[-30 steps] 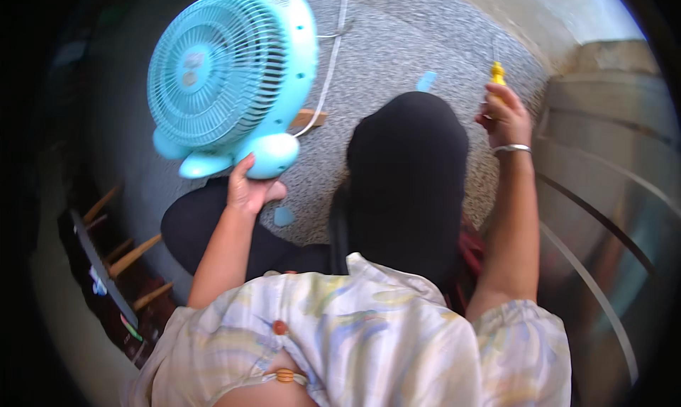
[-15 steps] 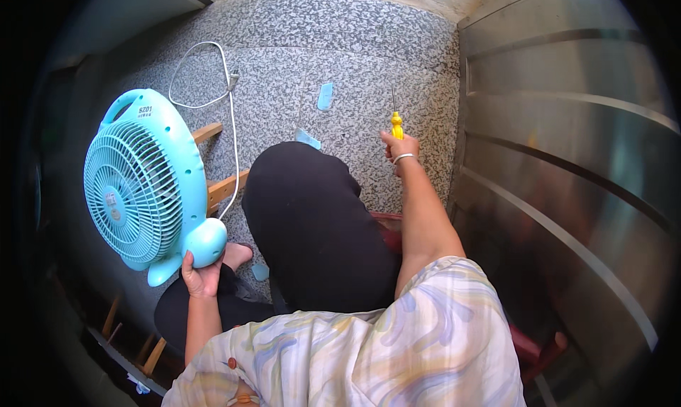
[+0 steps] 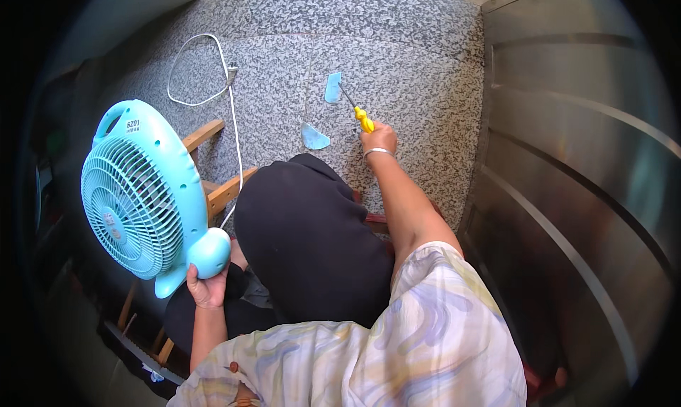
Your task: Repairing a small blue electric fan using a screwdriver.
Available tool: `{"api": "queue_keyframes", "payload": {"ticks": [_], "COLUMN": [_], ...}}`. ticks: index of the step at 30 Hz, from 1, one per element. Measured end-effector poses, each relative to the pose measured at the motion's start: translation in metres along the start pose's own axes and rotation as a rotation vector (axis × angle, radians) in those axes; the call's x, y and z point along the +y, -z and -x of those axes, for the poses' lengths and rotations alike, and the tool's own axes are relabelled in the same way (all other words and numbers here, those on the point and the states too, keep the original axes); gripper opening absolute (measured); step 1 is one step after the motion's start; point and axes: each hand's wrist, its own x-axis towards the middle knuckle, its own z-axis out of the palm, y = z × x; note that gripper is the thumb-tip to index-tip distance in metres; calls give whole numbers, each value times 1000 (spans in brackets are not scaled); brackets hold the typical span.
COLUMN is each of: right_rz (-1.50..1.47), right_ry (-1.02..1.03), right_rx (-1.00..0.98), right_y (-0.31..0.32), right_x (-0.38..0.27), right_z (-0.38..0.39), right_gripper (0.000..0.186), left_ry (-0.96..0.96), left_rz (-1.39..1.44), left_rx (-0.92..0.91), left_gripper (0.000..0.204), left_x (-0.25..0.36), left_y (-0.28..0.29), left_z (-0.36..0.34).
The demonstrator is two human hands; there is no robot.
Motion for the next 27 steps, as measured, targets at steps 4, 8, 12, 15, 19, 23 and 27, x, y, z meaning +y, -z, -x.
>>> {"api": "queue_keyframes", "payload": {"ticks": [4,8,12,15,19,23,27], "right_rz": [159,217,238,216,129,-580,-872], "right_ry": [116,167,117,154,153,191,498], "right_rx": [-60,-83,-92,-74,3,-141,-285], "right_y": [-4,-8,-6,-7,10,79,148], "right_x": [-5,-6,-20,-13,-9,-92,-223], "right_z": [-14,-16,-14,-20,-25,10,91], "right_gripper": [22,22,22,22,22,11,8], "left_ry": [13,18,14,7,40,-23,-54], "left_rz": [2,10,18,27,100,74,111], "left_rx": [12,11,6,-10,-53,-52,40], "left_gripper": [75,74,74,74,74,70,66], "left_x": [-2,-2,-3,-4,0,-9,-4], "left_y": [4,4,5,0,-15,1,0], "left_z": [-1,-1,-1,-1,1,-6,3]}}
